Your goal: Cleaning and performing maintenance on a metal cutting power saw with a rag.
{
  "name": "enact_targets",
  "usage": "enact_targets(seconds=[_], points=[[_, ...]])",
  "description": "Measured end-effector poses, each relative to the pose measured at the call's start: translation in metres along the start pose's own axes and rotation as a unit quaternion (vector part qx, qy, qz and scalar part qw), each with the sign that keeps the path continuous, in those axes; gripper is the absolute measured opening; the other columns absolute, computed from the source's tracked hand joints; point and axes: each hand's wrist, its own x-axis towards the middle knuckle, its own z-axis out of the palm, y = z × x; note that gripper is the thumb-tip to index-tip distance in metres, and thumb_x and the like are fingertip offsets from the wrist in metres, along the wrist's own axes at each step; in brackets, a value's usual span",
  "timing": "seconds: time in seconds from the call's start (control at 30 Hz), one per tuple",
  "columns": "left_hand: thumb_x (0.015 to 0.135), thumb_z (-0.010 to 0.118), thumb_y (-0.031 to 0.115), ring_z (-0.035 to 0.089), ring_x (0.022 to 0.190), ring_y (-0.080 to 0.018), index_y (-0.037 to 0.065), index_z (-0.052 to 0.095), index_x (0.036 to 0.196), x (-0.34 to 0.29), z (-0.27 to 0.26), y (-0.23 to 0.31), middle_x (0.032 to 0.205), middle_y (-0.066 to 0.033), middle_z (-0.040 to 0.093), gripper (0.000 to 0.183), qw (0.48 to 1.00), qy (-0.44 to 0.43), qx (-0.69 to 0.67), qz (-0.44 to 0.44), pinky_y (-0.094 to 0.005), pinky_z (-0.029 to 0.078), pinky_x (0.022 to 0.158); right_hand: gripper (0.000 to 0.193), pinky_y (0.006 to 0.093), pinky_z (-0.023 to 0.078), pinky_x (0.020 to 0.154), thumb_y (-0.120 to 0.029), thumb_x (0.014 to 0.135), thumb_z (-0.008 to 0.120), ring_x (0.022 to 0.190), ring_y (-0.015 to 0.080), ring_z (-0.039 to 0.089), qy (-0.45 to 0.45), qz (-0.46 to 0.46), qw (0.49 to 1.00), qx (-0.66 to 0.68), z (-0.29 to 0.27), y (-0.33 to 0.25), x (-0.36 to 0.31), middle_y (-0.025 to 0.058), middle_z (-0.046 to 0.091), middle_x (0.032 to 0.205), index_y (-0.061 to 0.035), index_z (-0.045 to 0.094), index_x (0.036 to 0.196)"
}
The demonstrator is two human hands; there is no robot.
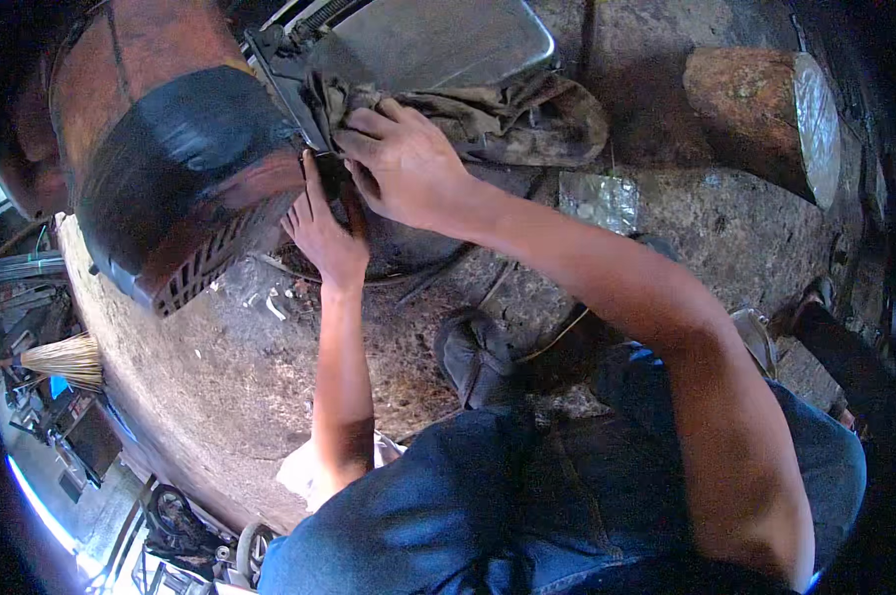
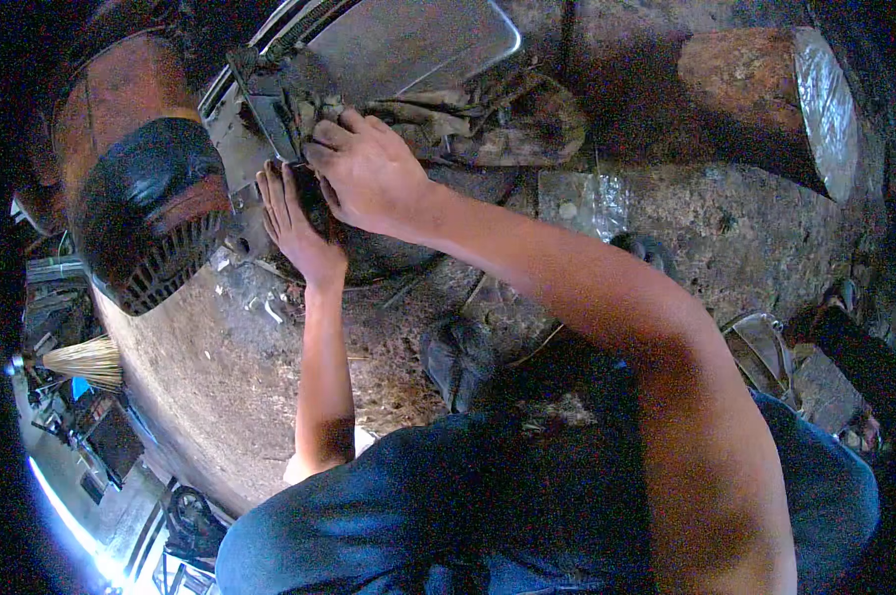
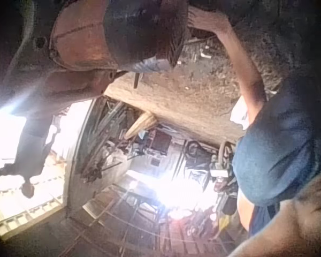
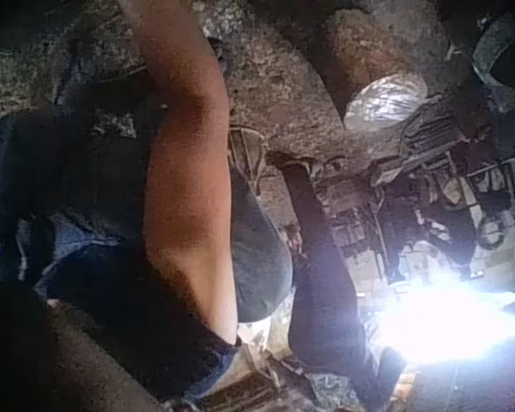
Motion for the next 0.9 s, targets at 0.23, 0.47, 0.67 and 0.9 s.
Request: enact_targets(seconds=[0.23, 0.47, 0.67, 0.9], points=[[0.092, 0.051, 0.019, 0.03, 0.14, -0.035, 0.004, 0.042, 0.14, -0.002, -0.005, -0.005, 0.147, -0.0162, 0.038, 0.051, 0.998, -0.037, 0.042, 0.011, -0.049, 0.025, 0.111, 0.022, 0.0461, 0.054, 0.071, -0.022, 0.075, 0.063, 0.075, 0.0354, 0.067, -0.198, -0.028, 0.967, -0.158, -0.082, 0.041, 0.06, 0.0202, 0.067, 0.086, -0.0044, 0.068, 0.087], [0.09, 0.053, 0.019, 0.032, 0.138, -0.0348, 0.004, 0.043, 0.139, -0.002, -0.005, -0.005, 0.145, -0.016, 0.04, 0.052, 0.999, -0.015, 0.037, 0.02, -0.0483, 0.026, 0.11, 0.031, 0.0436, 0.054, 0.073, -0.012, 0.077, 0.064, 0.088, 0.0373, 0.063, -0.028, -0.034, 0.999, 0.024, -0.055, 0.043, 0.037, 0.021, 0.065, 0.097, -0.01, 0.062, 0.108], [0.09, 0.054, 0.018, 0.032, 0.138, -0.0344, 0.005, 0.044, 0.139, -0.003, -0.004, -0.005, 0.145, -0.0154, 0.04, 0.051, 0.999, -0.007, 0.029, 0.018, -0.0488, 0.027, 0.109, 0.023, 0.0426, 0.055, 0.075, -0.012, 0.076, 0.064, 0.088, 0.0308, 0.065, -0.265, -0.157, 0.941, -0.136, -0.065, 0.031, 0.017, 0.0195, 0.064, 0.098, -0.0091, 0.063, 0.099], [0.088, 0.055, 0.018, 0.032, 0.138, -0.0338, 0.006, 0.044, 0.139, -0.005, -0.001, -0.005, 0.145, -0.0143, 0.041, 0.053, 0.999, -0.003, 0.035, 0.012, -0.0482, 0.025, 0.11, 0.026, 0.0433, 0.056, 0.072, -0.024, 0.073, 0.063, 0.078, 0.0334, 0.068, -0.061, -0.013, 0.998, -0.024, -0.089, 0.053, 0.054, 0.0153, 0.067, 0.074, -0.009, 0.07, 0.093]])
